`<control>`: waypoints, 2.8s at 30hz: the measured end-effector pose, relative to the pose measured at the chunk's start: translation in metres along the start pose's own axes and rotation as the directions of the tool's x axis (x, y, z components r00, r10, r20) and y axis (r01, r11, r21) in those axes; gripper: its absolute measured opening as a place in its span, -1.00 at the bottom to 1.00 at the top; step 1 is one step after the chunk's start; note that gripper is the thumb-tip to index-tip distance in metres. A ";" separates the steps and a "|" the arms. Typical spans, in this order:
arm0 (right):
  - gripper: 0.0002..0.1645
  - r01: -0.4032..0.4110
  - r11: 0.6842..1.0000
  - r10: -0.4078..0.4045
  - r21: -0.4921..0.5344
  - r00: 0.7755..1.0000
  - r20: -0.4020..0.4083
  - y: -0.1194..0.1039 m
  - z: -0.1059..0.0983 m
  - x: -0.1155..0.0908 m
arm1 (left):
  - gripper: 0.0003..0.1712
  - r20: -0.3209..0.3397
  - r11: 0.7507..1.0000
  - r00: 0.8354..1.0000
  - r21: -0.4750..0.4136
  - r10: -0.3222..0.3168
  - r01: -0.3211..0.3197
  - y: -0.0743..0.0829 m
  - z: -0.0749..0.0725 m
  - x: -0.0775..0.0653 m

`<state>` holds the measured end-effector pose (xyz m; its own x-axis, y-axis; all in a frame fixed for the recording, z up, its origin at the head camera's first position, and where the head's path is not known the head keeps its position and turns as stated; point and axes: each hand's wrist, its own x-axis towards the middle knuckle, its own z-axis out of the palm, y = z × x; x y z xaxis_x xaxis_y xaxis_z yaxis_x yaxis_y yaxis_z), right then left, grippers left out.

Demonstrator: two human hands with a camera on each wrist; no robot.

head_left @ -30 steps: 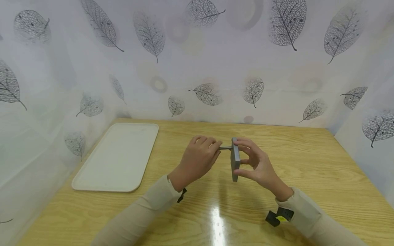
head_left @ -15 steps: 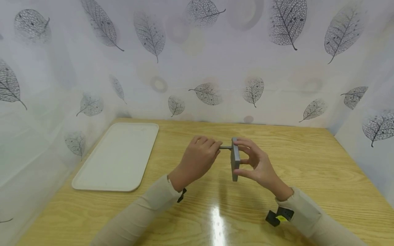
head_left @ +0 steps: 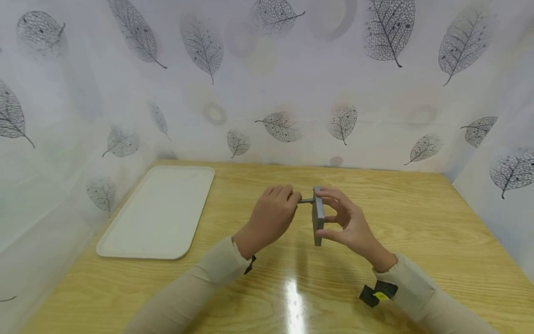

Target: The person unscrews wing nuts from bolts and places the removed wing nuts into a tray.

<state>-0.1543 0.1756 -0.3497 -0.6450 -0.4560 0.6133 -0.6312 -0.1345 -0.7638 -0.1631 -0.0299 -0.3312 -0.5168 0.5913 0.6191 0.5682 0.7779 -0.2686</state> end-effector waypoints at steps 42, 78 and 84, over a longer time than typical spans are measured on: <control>-0.14 0.011 1.000 -0.011 0.010 1.000 -0.021 0.001 0.000 0.000 | -0.74 -0.012 0.993 1.000 0.117 -0.001 0.003 0.003 0.001 0.001; -0.16 -0.005 1.000 0.005 0.005 1.000 -0.024 -0.001 -0.002 -0.001 | -0.68 -0.058 0.996 0.997 0.077 0.042 -0.038 -0.007 -0.008 -0.001; -0.16 0.008 1.000 -0.008 0.008 1.000 -0.020 -0.001 -0.003 -0.001 | -0.71 -0.109 1.000 0.994 0.006 0.010 -0.009 -0.007 -0.011 -0.001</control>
<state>-0.1545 0.1786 -0.3492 -0.6484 -0.4369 0.6234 -0.6329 -0.1457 -0.7604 -0.1594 -0.0382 -0.3222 -0.4385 0.5720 0.6932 0.5688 0.7738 -0.2788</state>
